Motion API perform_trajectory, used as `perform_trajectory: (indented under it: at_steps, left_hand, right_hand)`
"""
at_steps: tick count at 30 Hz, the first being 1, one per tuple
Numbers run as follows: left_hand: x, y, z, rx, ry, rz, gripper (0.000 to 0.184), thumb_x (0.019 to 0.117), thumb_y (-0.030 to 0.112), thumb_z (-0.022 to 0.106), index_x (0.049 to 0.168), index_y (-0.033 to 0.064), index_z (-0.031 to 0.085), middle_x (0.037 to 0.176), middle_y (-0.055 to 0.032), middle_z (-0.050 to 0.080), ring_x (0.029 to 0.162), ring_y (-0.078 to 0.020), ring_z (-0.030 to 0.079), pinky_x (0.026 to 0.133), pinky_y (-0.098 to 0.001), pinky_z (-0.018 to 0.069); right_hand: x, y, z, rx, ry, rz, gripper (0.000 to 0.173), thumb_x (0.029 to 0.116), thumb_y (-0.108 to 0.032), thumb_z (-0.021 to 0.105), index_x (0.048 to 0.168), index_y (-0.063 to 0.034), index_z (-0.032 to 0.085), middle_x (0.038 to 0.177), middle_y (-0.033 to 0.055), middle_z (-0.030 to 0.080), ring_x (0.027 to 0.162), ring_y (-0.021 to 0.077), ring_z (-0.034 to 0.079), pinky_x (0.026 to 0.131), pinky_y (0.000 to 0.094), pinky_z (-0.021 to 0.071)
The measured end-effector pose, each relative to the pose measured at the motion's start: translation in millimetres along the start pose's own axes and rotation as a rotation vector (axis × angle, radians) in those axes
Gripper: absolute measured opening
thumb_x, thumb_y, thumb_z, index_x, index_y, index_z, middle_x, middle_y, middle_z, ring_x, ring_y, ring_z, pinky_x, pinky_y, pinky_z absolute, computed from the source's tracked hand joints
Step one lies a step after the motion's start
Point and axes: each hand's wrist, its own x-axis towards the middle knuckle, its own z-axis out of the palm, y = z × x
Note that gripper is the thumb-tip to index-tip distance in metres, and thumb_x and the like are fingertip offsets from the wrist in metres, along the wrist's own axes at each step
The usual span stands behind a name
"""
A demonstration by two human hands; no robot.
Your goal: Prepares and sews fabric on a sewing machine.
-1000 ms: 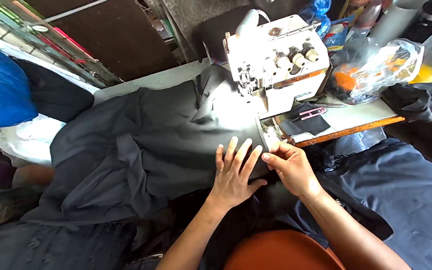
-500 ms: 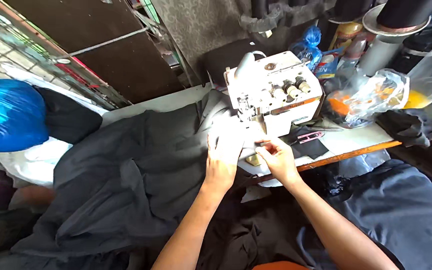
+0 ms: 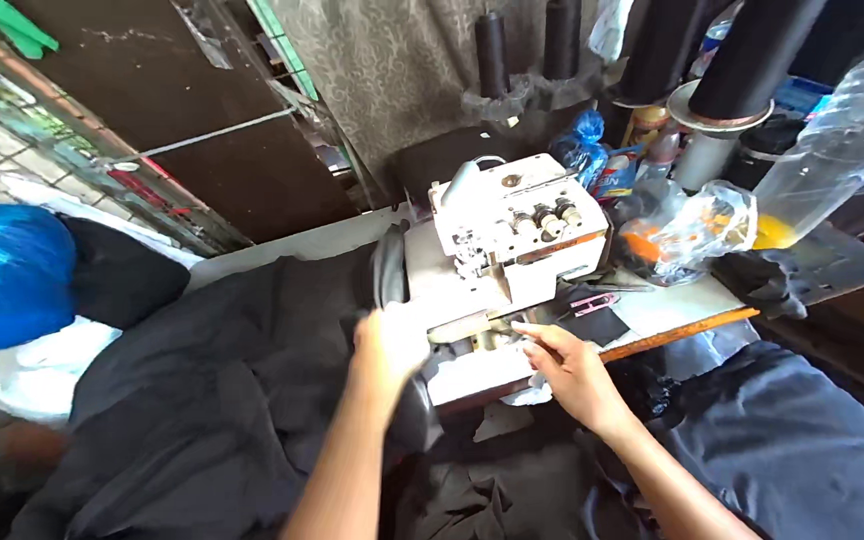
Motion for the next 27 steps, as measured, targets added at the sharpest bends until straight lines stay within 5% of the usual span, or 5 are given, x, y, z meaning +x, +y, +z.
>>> perform_trajectory:
  at_steps: [3, 7, 11, 16, 27]
  left_hand:
    - [-58.5, 78.5, 18.0, -0.124, -0.125, 0.22, 0.06, 0.0961, 0.023, 0.06, 0.148, -0.0029, 0.044, 0.11, -0.0239, 0.069, 0.098, -0.0421, 0.069, 0.079, -0.058, 0.0543]
    - [-34.9, 110.8, 34.5, -0.329, -0.135, 0.499, 0.084, 0.0988, 0.041, 0.064, 0.165, 0.0146, 0.02, 0.147, -0.0238, 0.049, 0.125, -0.0446, 0.056, 0.094, -0.0617, 0.0498]
    - [-0.3, 63.1, 67.1, -0.706, 0.403, 0.75, 0.05, 0.1022, 0.029, 0.057, 0.146, 0.006, 0.055, 0.13, -0.0223, 0.062, 0.123, -0.039, 0.058, 0.104, -0.0551, 0.048]
    - [20.8, 26.2, 80.6, -0.752, 0.369, 0.953, 0.024, 0.1033, 0.019, 0.056, 0.104, 0.0006, 0.071, 0.103, -0.0131, 0.069, 0.101, -0.0219, 0.065, 0.093, -0.0396, 0.0513]
    - [-28.5, -23.1, 59.4, -0.666, 0.61, 0.922, 0.018, 0.0951, 0.008, 0.062, 0.108, 0.0109, 0.075, 0.103, -0.0022, 0.074, 0.095, -0.0122, 0.07, 0.087, -0.0297, 0.0576]
  right_hand:
    - [-16.6, 10.0, 8.8, 0.646, 0.022, 0.391, 0.031, 0.1076, -0.017, 0.042, 0.123, 0.0028, 0.061, 0.087, 0.0047, 0.07, 0.076, 0.0122, 0.069, 0.073, 0.0306, 0.0601]
    - [-15.4, 16.1, 2.2, 0.802, 0.265, 0.534, 0.02, 0.1081, -0.013, 0.048, 0.117, 0.0015, 0.059, 0.091, 0.0077, 0.071, 0.08, 0.0124, 0.07, 0.071, 0.0306, 0.0605]
    - [-31.6, 25.5, -22.8, 0.711, 0.223, 0.338, 0.018, 0.1032, -0.002, 0.05, 0.107, 0.0031, 0.067, 0.095, 0.0064, 0.074, 0.09, 0.011, 0.071, 0.087, 0.0306, 0.06]
    - [-40.4, 21.9, -33.5, 0.573, -0.039, 0.156, 0.027, 0.1055, -0.01, 0.047, 0.095, -0.0102, 0.072, 0.088, -0.0049, 0.074, 0.084, 0.003, 0.069, 0.081, 0.0255, 0.059]
    - [-50.1, 19.9, -25.3, 0.017, -0.161, -0.083, 0.021, 0.091, -0.024, 0.074, 0.101, -0.0056, 0.075, 0.096, -0.0018, 0.075, 0.091, 0.0021, 0.07, 0.085, 0.0263, 0.0597]
